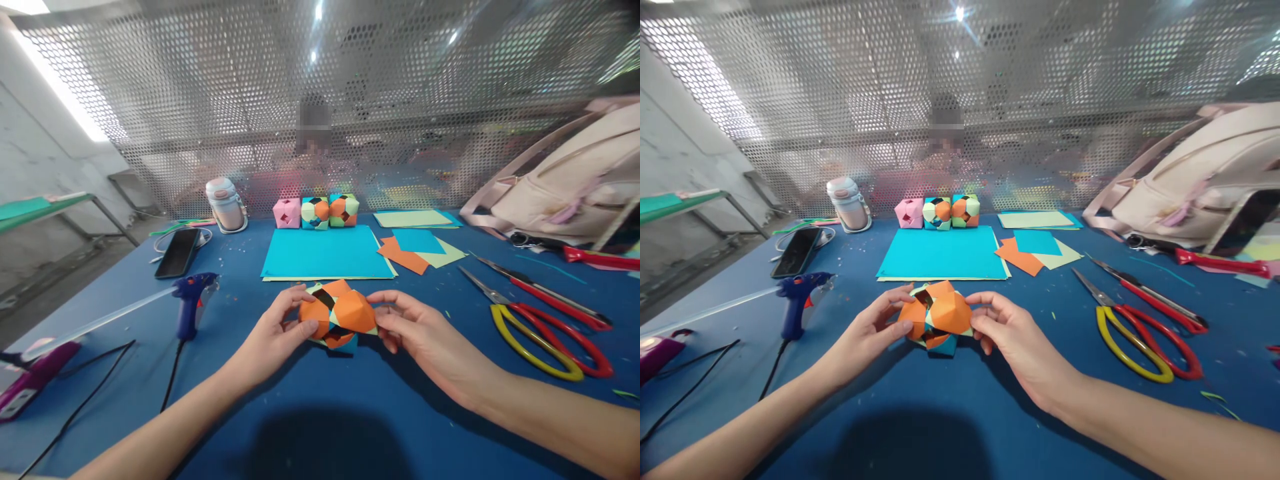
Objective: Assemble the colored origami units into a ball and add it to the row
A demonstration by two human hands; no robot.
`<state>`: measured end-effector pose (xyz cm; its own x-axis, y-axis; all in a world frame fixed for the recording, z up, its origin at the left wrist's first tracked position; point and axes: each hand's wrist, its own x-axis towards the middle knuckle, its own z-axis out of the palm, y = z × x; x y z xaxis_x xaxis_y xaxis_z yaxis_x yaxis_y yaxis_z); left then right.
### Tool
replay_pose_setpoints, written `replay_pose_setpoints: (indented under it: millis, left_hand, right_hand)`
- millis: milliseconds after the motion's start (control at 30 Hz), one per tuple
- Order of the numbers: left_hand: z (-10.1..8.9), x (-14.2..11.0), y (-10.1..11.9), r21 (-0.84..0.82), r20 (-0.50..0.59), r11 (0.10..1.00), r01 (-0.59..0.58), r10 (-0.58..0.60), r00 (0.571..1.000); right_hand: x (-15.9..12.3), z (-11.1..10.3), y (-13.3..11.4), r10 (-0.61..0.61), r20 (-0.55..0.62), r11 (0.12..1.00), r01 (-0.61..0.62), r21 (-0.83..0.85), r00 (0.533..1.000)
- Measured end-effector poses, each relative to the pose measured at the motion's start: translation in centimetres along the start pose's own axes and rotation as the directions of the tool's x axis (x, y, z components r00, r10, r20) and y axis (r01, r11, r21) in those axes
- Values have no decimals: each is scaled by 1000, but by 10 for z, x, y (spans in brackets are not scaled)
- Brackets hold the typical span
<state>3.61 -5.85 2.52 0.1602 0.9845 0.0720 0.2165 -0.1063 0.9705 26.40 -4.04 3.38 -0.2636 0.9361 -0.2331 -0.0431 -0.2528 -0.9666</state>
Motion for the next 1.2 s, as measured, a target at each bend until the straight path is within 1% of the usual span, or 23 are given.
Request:
replay_pose_setpoints:
  millis: [133, 400, 633, 800, 967, 1200]
  left_hand:
    - [2, 0, 0, 12, -12, 1000, -3, 3, 1000]
    - [3, -1, 3, 18, -16, 1000, 17, -17, 1000]
    - [2, -2, 0, 5, -17, 1000, 20, -20, 1000]
    - [1, -2, 0, 5, -9, 999, 44, -44, 999]
    - [1, -3, -1, 18, -21, 998, 58, -58, 998]
    - [1, -4, 0, -23, -42, 997, 72, -73, 996]
  right_hand:
    - [2, 1, -2, -2, 6, 1000, 2, 28, 1000]
    - [4, 8, -5, 18, -12, 998, -18, -58, 1000]
    - [3, 7, -3, -73, -61, 984, 62, -165, 995]
    - [3, 6, 0, -91, -70, 973, 73, -221, 993]
    - [3, 7, -1, -82, -50, 971, 68, -231, 995]
    - [0, 7, 0, -79, 0, 962, 76, -261, 997]
